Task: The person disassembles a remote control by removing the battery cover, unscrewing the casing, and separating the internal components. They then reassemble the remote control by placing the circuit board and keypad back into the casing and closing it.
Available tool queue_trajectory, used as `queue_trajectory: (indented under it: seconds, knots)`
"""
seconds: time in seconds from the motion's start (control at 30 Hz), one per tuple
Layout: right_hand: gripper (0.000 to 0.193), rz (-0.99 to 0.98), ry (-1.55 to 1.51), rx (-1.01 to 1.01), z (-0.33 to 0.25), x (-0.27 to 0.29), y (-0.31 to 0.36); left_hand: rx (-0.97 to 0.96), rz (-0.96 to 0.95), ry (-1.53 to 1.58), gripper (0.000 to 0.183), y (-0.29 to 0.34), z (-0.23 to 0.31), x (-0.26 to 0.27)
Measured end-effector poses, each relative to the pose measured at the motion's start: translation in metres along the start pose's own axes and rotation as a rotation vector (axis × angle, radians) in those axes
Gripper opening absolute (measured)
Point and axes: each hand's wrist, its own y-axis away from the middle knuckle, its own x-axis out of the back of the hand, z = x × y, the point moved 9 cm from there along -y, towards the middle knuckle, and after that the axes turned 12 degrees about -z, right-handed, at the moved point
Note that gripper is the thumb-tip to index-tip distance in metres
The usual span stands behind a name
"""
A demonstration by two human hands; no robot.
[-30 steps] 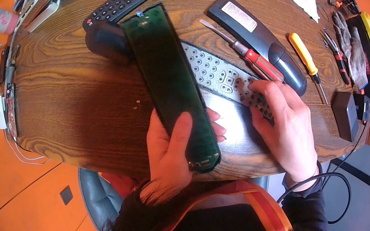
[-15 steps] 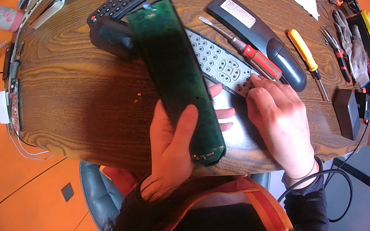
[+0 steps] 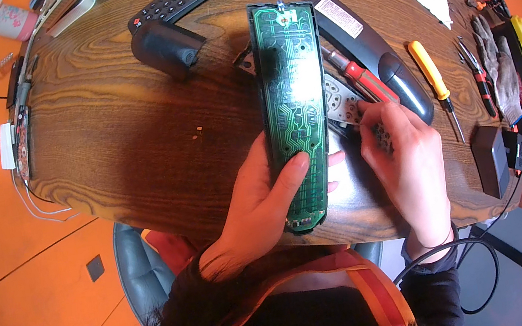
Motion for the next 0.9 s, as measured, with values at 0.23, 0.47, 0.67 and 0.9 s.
queue_trajectory:
  seconds: [0.23,0.47,0.67,0.9]
  knots:
    - [0.012,-0.024,-0.061,-0.039,0.004,0.001,-0.001,0.024,-0.012,-0.037,0.045,0.0,-0.002,0.002]
    - [0.012,-0.083,0.029,0.07,-0.006,-0.002,-0.003,0.057,-0.008,-0.044,0.046,-0.001,-0.004,0.003]
    - [0.022,-0.101,-0.13,0.018,-0.001,-0.002,-0.002,0.028,0.0,0.018,0.046,0.001,-0.002,0.001]
    - [0.02,-0.142,0.154,0.072,-0.017,-0.006,0.001,0.033,-0.008,0.084,0.039,0.001,-0.001,0.001]
